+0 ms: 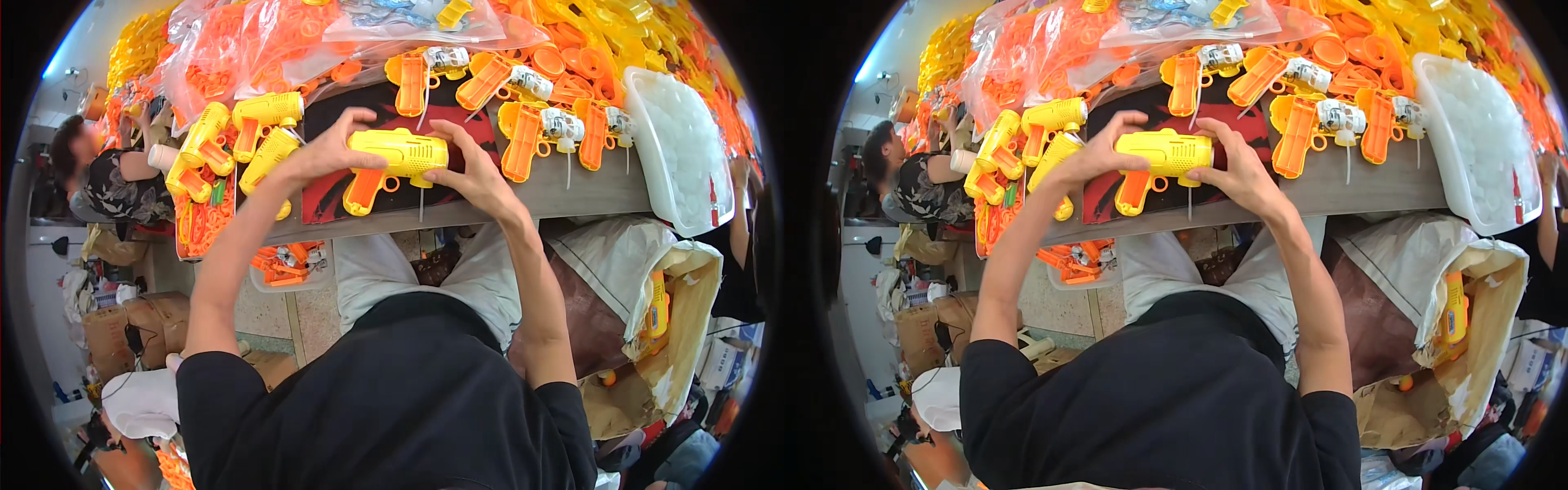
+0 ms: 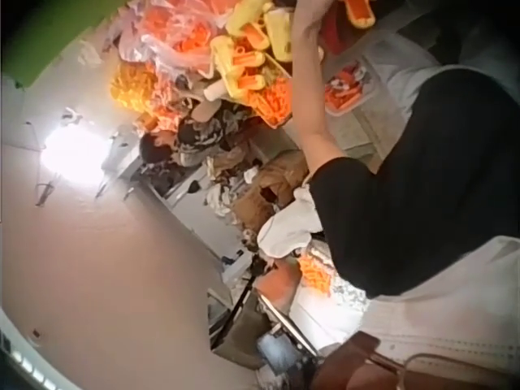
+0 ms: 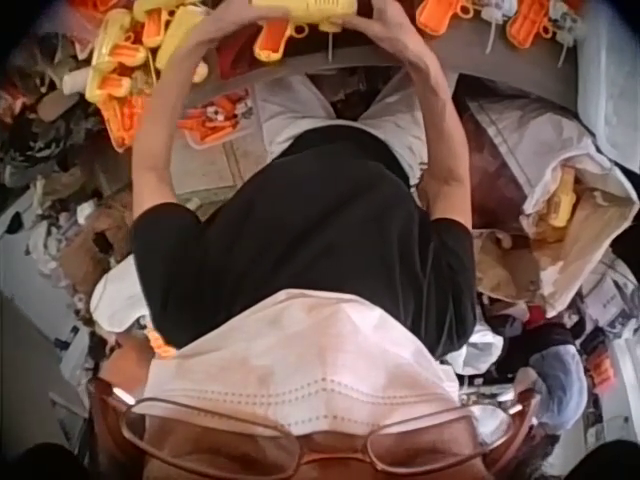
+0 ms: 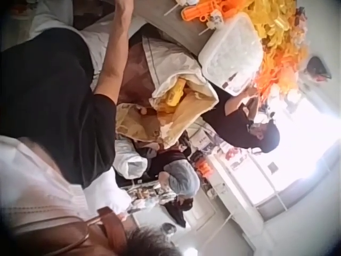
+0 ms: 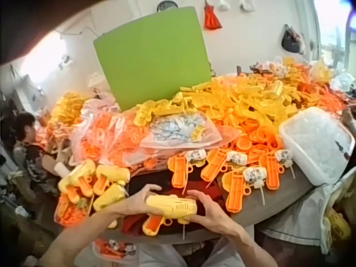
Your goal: Assembling plastic toy bubble guns by attaching components and bubble solution bottles at a factory workstation.
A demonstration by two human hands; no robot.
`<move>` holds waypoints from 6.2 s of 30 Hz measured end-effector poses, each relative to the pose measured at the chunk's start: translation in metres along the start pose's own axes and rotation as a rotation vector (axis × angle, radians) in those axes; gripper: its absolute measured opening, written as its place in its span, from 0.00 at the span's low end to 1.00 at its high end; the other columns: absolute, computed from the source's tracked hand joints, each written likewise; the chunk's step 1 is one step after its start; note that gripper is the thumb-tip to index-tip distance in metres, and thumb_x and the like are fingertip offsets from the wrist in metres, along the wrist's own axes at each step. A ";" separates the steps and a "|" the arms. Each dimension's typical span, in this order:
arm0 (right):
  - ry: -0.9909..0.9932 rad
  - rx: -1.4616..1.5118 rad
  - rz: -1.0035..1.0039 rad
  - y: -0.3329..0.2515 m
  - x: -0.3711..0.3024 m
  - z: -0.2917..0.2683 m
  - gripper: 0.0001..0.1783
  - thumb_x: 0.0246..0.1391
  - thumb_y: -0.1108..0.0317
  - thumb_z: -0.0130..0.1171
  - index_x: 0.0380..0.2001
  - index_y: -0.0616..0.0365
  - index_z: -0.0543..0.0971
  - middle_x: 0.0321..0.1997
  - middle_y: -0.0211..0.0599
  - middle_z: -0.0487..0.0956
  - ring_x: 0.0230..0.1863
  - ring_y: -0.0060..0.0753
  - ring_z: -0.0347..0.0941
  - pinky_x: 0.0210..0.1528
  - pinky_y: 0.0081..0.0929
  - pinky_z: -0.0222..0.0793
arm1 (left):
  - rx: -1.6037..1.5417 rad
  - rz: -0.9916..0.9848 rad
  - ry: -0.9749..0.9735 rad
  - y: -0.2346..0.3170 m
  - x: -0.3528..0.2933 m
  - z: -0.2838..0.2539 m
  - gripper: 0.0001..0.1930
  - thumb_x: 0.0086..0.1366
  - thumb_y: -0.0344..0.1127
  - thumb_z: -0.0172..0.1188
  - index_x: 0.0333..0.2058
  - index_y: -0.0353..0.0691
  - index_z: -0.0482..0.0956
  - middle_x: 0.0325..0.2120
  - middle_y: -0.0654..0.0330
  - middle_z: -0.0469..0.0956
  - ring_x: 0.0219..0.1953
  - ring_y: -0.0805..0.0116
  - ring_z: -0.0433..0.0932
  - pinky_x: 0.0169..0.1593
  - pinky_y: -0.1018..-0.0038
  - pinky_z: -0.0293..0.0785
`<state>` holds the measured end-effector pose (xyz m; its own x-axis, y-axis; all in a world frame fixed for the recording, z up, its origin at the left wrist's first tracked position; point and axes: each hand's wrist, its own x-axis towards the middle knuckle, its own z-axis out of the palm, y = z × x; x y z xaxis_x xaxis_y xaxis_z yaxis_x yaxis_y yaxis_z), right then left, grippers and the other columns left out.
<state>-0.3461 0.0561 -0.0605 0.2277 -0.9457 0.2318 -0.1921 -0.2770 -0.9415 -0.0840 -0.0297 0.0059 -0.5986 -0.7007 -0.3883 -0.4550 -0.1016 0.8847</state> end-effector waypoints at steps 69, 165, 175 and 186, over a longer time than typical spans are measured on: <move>-0.081 0.416 -0.023 -0.087 -0.011 0.031 0.34 0.53 0.74 0.70 0.63 0.67 0.70 0.62 0.39 0.75 0.54 0.25 0.76 0.54 0.24 0.74 | -1.061 0.312 0.334 -0.022 -0.028 0.055 0.29 0.69 0.54 0.56 0.57 0.35 0.70 0.41 0.52 0.81 0.40 0.64 0.83 0.46 0.65 0.83; 0.219 -0.101 0.165 -0.044 -0.027 0.014 0.14 0.61 0.72 0.61 0.50 0.61 0.80 0.43 0.35 0.83 0.38 0.23 0.75 0.42 0.23 0.71 | 0.746 0.643 0.985 0.013 0.072 0.066 0.42 0.52 0.38 0.73 0.65 0.43 0.64 0.63 0.47 0.59 0.62 0.45 0.62 0.61 0.51 0.64; 0.620 -0.810 -0.087 -0.046 -0.064 -0.037 0.14 0.49 0.75 0.64 0.41 0.60 0.79 0.58 0.49 0.76 0.57 0.53 0.71 0.58 0.43 0.68 | 0.817 0.604 0.926 -0.003 0.109 0.078 0.33 0.53 0.23 0.61 0.61 0.41 0.70 0.58 0.45 0.62 0.60 0.42 0.64 0.60 0.53 0.66; 1.013 -1.067 0.068 -0.047 -0.084 -0.197 0.10 0.57 0.70 0.63 0.41 0.59 0.83 0.37 0.45 0.83 0.39 0.43 0.80 0.45 0.37 0.73 | 0.789 0.432 0.672 -0.037 -0.041 0.139 0.22 0.67 0.27 0.54 0.60 0.36 0.71 0.60 0.47 0.63 0.63 0.48 0.62 0.66 0.56 0.58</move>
<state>-0.5443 0.1151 0.0130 -0.4745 -0.5501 0.6872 -0.8745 0.2060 -0.4390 -0.1338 0.1009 -0.0465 -0.4386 -0.8316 0.3406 -0.7281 0.5510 0.4078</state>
